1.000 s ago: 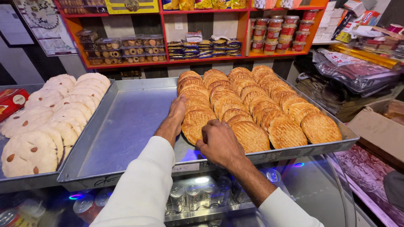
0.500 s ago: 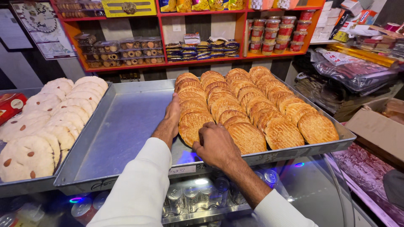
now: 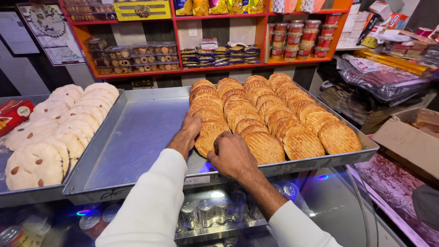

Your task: The person picks up round breads one at a time from a metal tray, turns them over by hand to check the surface, occasionally picks small crumbs or imperfections off the bread, and arranges the breads in neat rows on a larger tray.

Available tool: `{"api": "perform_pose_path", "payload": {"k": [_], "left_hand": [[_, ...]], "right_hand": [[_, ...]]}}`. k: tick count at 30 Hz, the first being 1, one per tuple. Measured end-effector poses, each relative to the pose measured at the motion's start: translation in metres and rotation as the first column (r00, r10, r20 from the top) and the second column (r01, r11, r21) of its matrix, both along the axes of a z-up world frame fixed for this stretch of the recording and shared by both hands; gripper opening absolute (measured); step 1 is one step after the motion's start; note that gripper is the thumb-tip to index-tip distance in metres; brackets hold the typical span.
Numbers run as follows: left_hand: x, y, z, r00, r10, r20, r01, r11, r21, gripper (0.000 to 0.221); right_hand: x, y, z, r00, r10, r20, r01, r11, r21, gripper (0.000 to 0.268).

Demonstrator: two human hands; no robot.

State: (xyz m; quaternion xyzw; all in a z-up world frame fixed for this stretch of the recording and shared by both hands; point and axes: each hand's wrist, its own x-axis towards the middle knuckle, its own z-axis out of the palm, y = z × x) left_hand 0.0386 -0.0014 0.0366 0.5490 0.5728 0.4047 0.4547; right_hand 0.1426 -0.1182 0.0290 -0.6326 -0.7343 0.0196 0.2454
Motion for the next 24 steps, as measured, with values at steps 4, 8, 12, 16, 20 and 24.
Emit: {"api": "perform_pose_path", "payload": {"k": [4, 8, 12, 16, 20, 24], "left_hand": [[-0.006, 0.018, -0.013, 1.000, -0.007, 0.005, 0.007, 1.000, 0.027, 0.083], [-0.015, 0.019, -0.019, 1.000, -0.010, 0.011, 0.010, 1.000, 0.022, 0.083], [-0.034, 0.029, -0.029, 0.990, -0.031, -0.138, 0.039, 0.998, 0.059, 0.090], [-0.051, 0.056, -0.042, 0.956, -0.038, -0.291, 0.057, 0.997, 0.057, 0.096], [-0.062, 0.030, -0.027, 0.955, 0.002, -0.298, 0.015, 0.998, 0.053, 0.096], [-0.075, -0.010, -0.005, 0.952, 0.094, -0.291, -0.088, 0.996, 0.035, 0.067]], "right_hand": [[0.000, 0.000, -0.001, 1.000, -0.001, 0.000, 0.001, 1.000, 0.004, 0.029], [0.000, -0.001, 0.003, 1.000, -0.013, -0.009, 0.013, 1.000, 0.002, 0.029], [0.002, 0.003, -0.002, 1.000, -0.008, 0.011, 0.008, 1.000, 0.023, 0.029], [0.000, 0.003, 0.000, 0.999, 0.002, 0.033, -0.003, 1.000, 0.020, 0.029], [0.000, -0.004, 0.005, 1.000, 0.011, 0.028, -0.011, 1.000, 0.028, 0.030], [-0.002, -0.012, 0.013, 0.999, -0.015, -0.030, 0.015, 1.000, 0.017, 0.029]]}}
